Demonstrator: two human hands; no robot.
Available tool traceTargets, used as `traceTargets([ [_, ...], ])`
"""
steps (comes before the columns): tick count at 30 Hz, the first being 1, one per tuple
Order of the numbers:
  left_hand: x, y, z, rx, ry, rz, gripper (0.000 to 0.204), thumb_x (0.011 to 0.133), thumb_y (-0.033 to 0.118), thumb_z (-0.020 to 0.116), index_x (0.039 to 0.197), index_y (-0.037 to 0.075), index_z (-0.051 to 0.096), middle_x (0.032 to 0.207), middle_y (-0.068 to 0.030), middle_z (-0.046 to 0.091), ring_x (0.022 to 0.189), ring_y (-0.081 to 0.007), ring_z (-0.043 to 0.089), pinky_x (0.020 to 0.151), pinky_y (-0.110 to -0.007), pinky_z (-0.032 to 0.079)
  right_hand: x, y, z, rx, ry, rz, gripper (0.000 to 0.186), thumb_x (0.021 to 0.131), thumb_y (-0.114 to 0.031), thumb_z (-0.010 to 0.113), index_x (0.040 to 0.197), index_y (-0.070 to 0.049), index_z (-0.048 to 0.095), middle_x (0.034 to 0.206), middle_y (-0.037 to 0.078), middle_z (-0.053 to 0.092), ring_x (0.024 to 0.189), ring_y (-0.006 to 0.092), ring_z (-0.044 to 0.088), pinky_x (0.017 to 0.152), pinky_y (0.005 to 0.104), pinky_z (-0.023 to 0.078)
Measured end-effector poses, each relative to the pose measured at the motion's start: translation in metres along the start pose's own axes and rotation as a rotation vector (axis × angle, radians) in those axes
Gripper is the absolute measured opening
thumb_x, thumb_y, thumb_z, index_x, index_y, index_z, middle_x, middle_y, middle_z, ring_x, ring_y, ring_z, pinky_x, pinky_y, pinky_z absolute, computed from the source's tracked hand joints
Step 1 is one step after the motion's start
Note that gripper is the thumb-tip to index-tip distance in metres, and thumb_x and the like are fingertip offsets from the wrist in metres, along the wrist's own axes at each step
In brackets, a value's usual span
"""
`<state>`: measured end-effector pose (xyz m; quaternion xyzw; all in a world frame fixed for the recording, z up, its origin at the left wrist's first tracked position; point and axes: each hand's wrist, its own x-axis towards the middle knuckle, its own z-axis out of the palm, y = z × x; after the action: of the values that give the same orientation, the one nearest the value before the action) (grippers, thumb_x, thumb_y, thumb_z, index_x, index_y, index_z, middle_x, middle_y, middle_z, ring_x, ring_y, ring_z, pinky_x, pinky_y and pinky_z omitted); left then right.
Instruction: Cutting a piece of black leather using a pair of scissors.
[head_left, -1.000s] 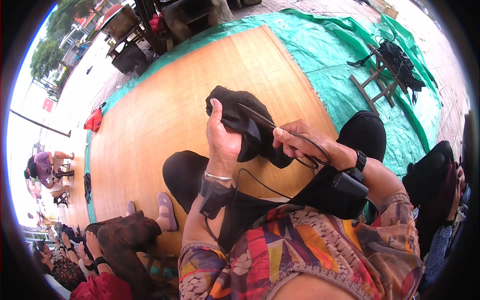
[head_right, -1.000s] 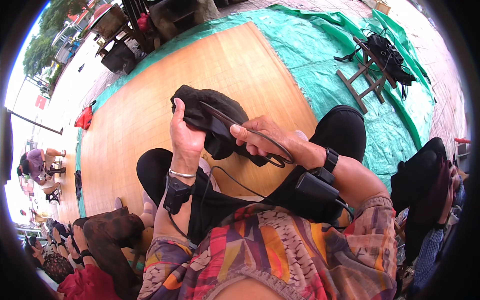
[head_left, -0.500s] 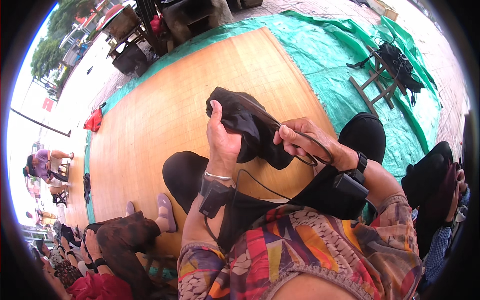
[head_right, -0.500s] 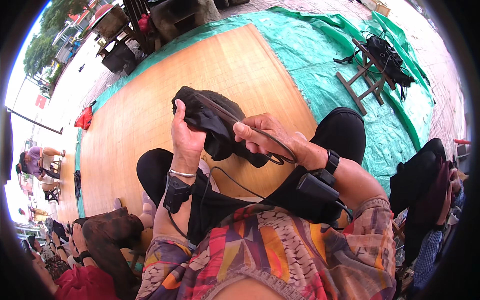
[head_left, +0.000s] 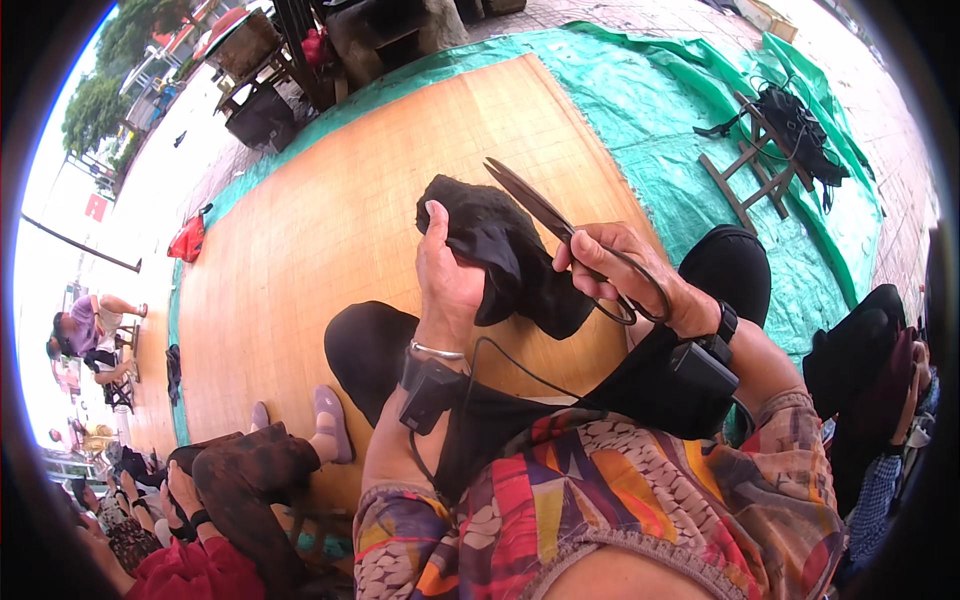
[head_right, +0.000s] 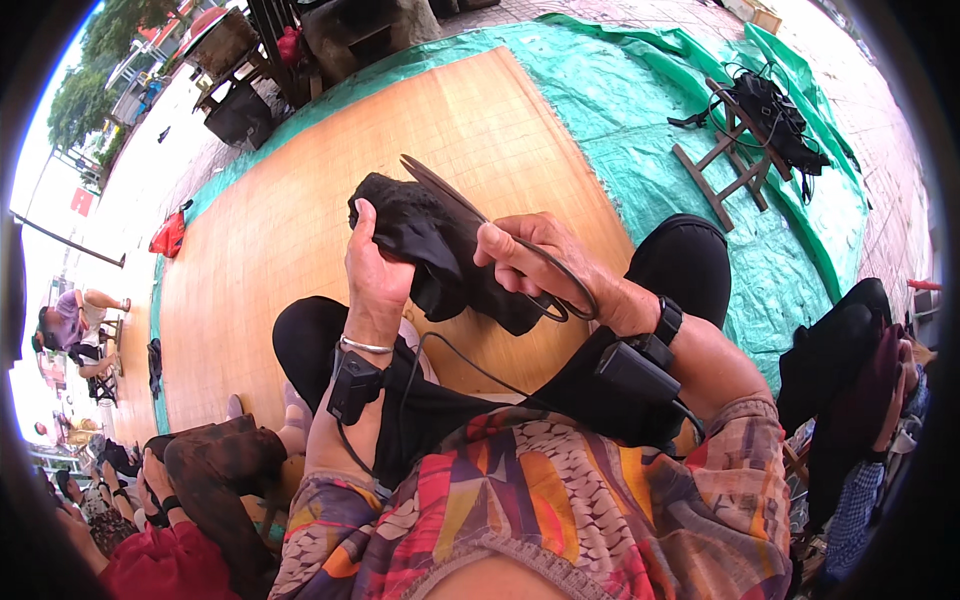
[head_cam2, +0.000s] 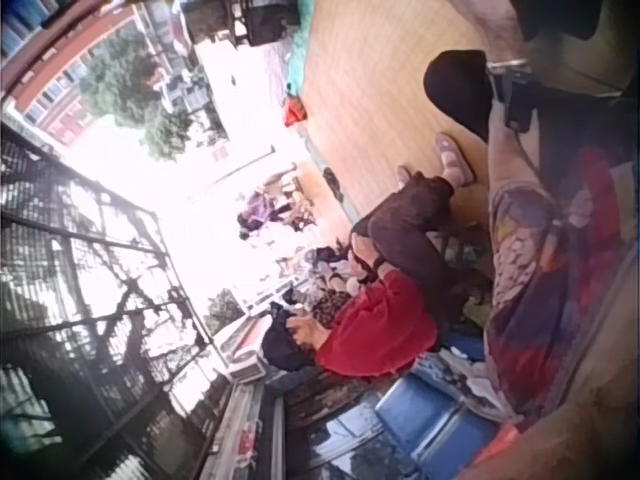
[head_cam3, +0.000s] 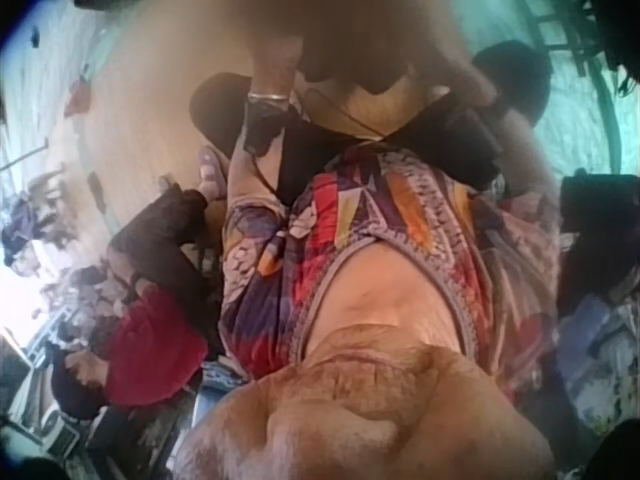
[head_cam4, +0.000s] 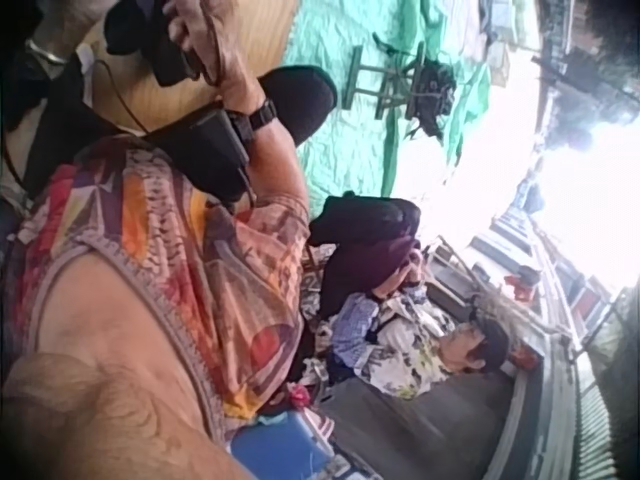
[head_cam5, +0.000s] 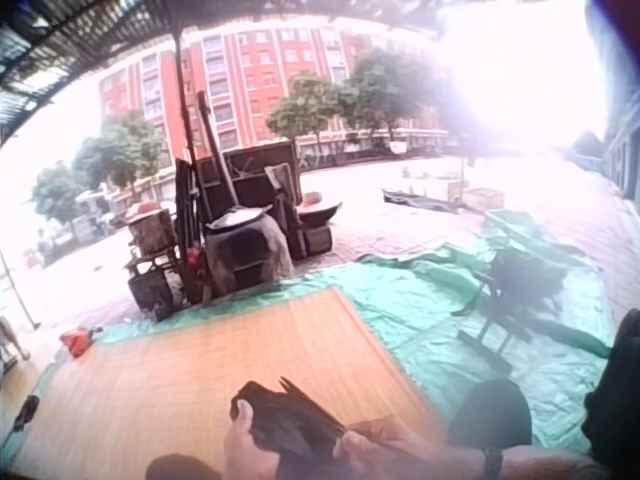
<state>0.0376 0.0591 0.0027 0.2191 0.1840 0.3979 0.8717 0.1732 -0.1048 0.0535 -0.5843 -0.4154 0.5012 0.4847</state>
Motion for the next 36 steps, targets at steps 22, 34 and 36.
traceTargets([
  [22, -0.001, -0.003, 0.000, 0.077, -0.035, 0.000, 0.031, 0.092, 0.032, 0.052, 0.107, 0.005, 0.056, 0.105, -0.0078, 0.062, 0.100, -0.0231, 0.057, 0.091, -0.039, 0.044, 0.003, 0.008, 0.003, -0.095, -0.102, 0.120, 0.054, 0.093, -0.051, 0.041, 0.088, 0.000, 0.057, 0.062, -0.002, 0.048, 0.051, 0.0026, 0.041, 0.047, 0.0178, 0.033],
  [34, 0.007, -0.001, -0.003, 0.049, 0.005, 0.018, 0.032, 0.092, 0.030, 0.053, 0.108, 0.003, 0.056, 0.107, -0.0098, 0.061, 0.102, -0.0241, 0.056, 0.093, -0.039, 0.044, -0.001, 0.000, -0.003, -0.003, -0.045, 0.018, 0.052, 0.092, -0.051, 0.041, 0.090, -0.002, 0.057, 0.061, -0.003, 0.047, 0.050, 0.0012, 0.039, 0.047, 0.0169, 0.031],
  [36, 0.003, -0.003, -0.003, 0.056, -0.052, 0.011, 0.031, 0.092, 0.029, 0.053, 0.107, 0.002, 0.057, 0.107, -0.0096, 0.061, 0.101, -0.0238, 0.057, 0.092, -0.038, 0.044, 0.002, 0.004, -0.002, -0.027, -0.063, 0.045, 0.053, 0.093, -0.051, 0.041, 0.089, -0.001, 0.057, 0.061, -0.003, 0.047, 0.050, 0.0014, 0.039, 0.047, 0.0170, 0.031],
])
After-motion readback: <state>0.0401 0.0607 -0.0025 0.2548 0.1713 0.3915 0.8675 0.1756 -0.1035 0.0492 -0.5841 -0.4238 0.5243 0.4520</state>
